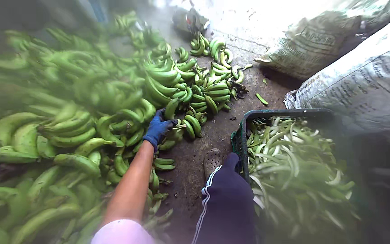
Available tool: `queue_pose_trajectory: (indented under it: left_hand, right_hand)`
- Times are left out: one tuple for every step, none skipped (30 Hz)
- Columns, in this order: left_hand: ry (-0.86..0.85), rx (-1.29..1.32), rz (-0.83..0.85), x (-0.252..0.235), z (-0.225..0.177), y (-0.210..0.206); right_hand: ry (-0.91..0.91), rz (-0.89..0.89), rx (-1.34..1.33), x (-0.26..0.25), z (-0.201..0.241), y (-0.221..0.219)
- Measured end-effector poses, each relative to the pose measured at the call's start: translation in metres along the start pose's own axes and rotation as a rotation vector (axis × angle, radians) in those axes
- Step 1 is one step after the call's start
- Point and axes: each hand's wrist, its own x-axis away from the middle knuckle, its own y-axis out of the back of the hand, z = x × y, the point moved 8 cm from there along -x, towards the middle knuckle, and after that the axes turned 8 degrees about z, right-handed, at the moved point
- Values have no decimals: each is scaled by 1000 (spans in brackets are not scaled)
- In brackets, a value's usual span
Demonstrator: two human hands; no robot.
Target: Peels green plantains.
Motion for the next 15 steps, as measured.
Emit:
queue_pose_trajectory:
  left_hand:
    - [-46, 91, 39, 13, -30, -8]
    - [-88, 154, 102, 27, -59, -21]
    - [-124, 184, 165, 41, -88, -36]
    - [-150, 188, 224, 55, -116, -51]
    - [-178, 157, 271, 68, -142, -67]
    - [-209, 98, 302, 80, -166, -84]
    - [-235, 17, 323, 91, -187, -102]
    - [-273, -59, 340, 101, -207, -120]
    - [-322, -110, 356, 112, -225, -139]
    - [-368, -138, 366, 122, -242, -158]
    - [-406, -143, 378, 131, -255, -178]
    - [-430, -135, 391, 139, -265, -198]
    - [-448, -109, 404, 145, -269, -218]
    - [-460, -67, 418, 150, -268, -239]
    - [-467, -23, 431, 155, -263, -259]
  right_hand:
    - [-97, 53, -28, 1, 10, -19]
    - [-136, 163, -57, 1, 24, -39]
    - [-151, 259, -64, 2, 41, -61]
    - [-165, 321, -74, 4, 55, -79]
    - [-177, 346, -71, 7, 67, -95]
    - [-171, 353, -84, 9, 77, -110]
    - [-148, 368, -124, 11, 81, -122]
    - [-115, 395, -193, 11, 84, -133]
    - [-87, 414, -261, 13, 87, -142]
    - [-77, 419, -321, 15, 87, -148]
    - [-71, 398, -366, 17, 87, -150]
    - [-70, 355, -394, 19, 85, -149]
    - [-82, 301, -413, 21, 81, -145]
    - [-101, 245, -427, 23, 75, -138]
    - [-124, 197, -438, 22, 69, -130]
